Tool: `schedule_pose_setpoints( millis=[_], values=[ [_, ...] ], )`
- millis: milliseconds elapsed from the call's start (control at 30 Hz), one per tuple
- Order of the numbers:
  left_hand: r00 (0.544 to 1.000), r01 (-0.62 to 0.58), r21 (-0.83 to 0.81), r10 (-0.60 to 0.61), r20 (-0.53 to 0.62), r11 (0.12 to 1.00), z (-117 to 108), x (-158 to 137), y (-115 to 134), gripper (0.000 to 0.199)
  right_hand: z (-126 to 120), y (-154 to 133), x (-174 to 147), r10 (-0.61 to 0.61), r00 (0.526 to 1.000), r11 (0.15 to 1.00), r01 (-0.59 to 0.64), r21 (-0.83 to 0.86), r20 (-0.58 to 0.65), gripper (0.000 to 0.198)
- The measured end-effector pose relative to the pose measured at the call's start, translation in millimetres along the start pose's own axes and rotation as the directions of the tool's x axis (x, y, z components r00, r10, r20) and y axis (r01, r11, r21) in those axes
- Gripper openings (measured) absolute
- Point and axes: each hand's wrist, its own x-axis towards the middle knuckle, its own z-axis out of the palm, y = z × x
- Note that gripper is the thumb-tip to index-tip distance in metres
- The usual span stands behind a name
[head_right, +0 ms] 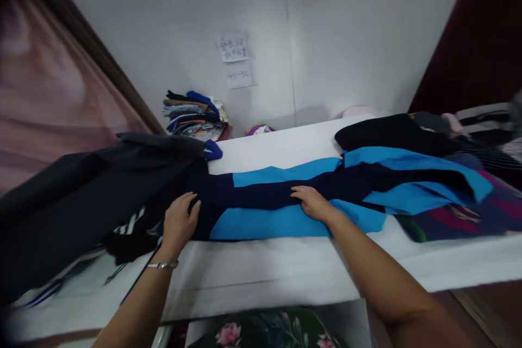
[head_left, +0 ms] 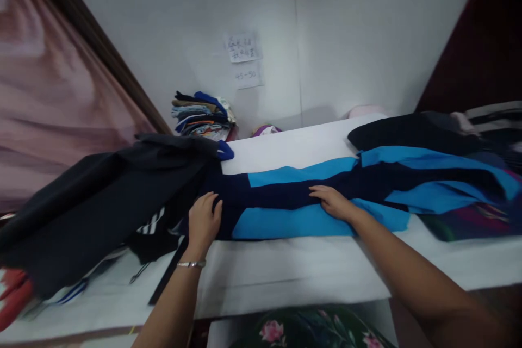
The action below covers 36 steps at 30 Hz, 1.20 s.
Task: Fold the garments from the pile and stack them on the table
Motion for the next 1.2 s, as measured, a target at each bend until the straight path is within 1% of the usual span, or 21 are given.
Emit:
schedule_pose_setpoints(
  millis=[67,100,133,200,267,333,400,500,600,667,733,800,833,900,933,967,1000,1067,1100,1167,1200],
  values=[
    [0.987,-0.144,-0.044,0.146,0.061,0.989,15,2,17,0.041,0,-1,1,0.000,1.000,1.000,0.000,0.006,-0.014,0.058],
    [0.975,-0.184,-0.048,0.188,0.117,0.982,25,2,22,0.045,0,-2,1,-0.002,1.000,1.000,0.002,0.004,-0.023,0.058],
    [0.961,-0.202,-0.047,0.207,0.186,0.978,35,2,26,0.050,1,-2,1,-0.006,0.999,1.000,0.006,-0.001,-0.032,0.058],
    [0.927,-0.199,-0.031,0.199,0.318,0.979,55,1,29,0.056,2,-2,0,-0.015,0.999,1.000,0.014,-0.019,-0.052,0.058],
    [0.906,-0.195,-0.011,0.184,0.382,0.981,69,0,26,0.058,4,-4,1,-0.022,0.998,0.999,0.020,-0.040,-0.065,0.058],
    [0.903,-0.211,-0.001,0.195,0.383,0.978,76,-2,23,0.058,6,-5,2,-0.017,0.997,0.999,0.013,-0.051,-0.072,0.057],
    [0.904,-0.221,0.000,0.204,0.376,0.975,78,-2,20,0.058,3,-6,2,0.000,0.998,0.999,-0.004,-0.052,-0.068,0.055],
    [0.903,-0.210,-0.001,0.194,0.382,0.978,78,-2,19,0.059,-9,-6,-4,0.042,0.996,0.995,-0.048,-0.082,-0.074,0.054],
    [0.900,-0.207,-0.005,0.192,0.391,0.978,79,0,18,0.060,-27,-1,-22,0.166,0.982,0.963,-0.180,-0.198,-0.086,0.048],
    [0.897,-0.221,-0.021,0.212,0.388,0.975,81,0,17,0.059,-37,2,-35,0.274,0.960,0.923,-0.278,-0.264,-0.055,0.043],
    [0.900,-0.227,-0.032,0.222,0.374,0.973,83,0,16,0.060,-44,5,-44,0.328,0.945,0.904,-0.318,-0.287,-0.013,0.040],
    [0.907,-0.215,-0.035,0.213,0.363,0.976,85,-1,16,0.062,-50,5,-48,0.305,0.952,0.918,-0.298,-0.262,-0.014,0.040],
    [0.908,-0.211,-0.041,0.212,0.361,0.977,86,-1,16,0.062,-53,4,-50,0.277,0.960,0.930,-0.278,-0.241,-0.041,0.039],
    [0.908,-0.201,-0.067,0.212,0.362,0.977,87,-1,16,0.062,-64,3,-56,0.229,0.963,0.944,-0.255,-0.207,-0.144,0.037],
    [0.908,-0.191,-0.083,0.208,0.363,0.978,87,-1,16,0.062,-71,3,-62,0.222,0.952,0.944,-0.264,-0.198,-0.212,0.036],
    [0.911,-0.175,-0.103,0.201,0.361,0.979,87,0,16,0.062,-79,3,-70,0.233,0.930,0.937,-0.293,-0.192,-0.285,0.034],
    [0.916,-0.152,-0.127,0.188,0.355,0.980,87,1,15,0.061,-88,4,-81,0.259,0.898,0.923,-0.339,-0.182,-0.356,0.032],
    [0.933,-0.096,-0.189,0.155,0.324,0.977,84,4,13,0.061,-104,7,-108,0.341,0.808,0.880,-0.454,-0.138,-0.481,0.030],
    [0.946,-0.077,-0.226,0.143,0.290,0.971,81,5,13,0.060,-110,8,-123,0.380,0.759,0.856,-0.505,-0.109,-0.529,0.029],
    [0.971,-0.087,-0.310,0.150,0.186,0.947,72,5,16,0.059,-118,10,-151,0.435,0.676,0.816,-0.575,-0.056,-0.595,0.028],
    [0.977,-0.117,-0.353,0.171,0.127,0.928,67,4,20,0.058,-119,10,-162,0.452,0.650,0.804,-0.594,-0.036,-0.611,0.027]
  ],
)
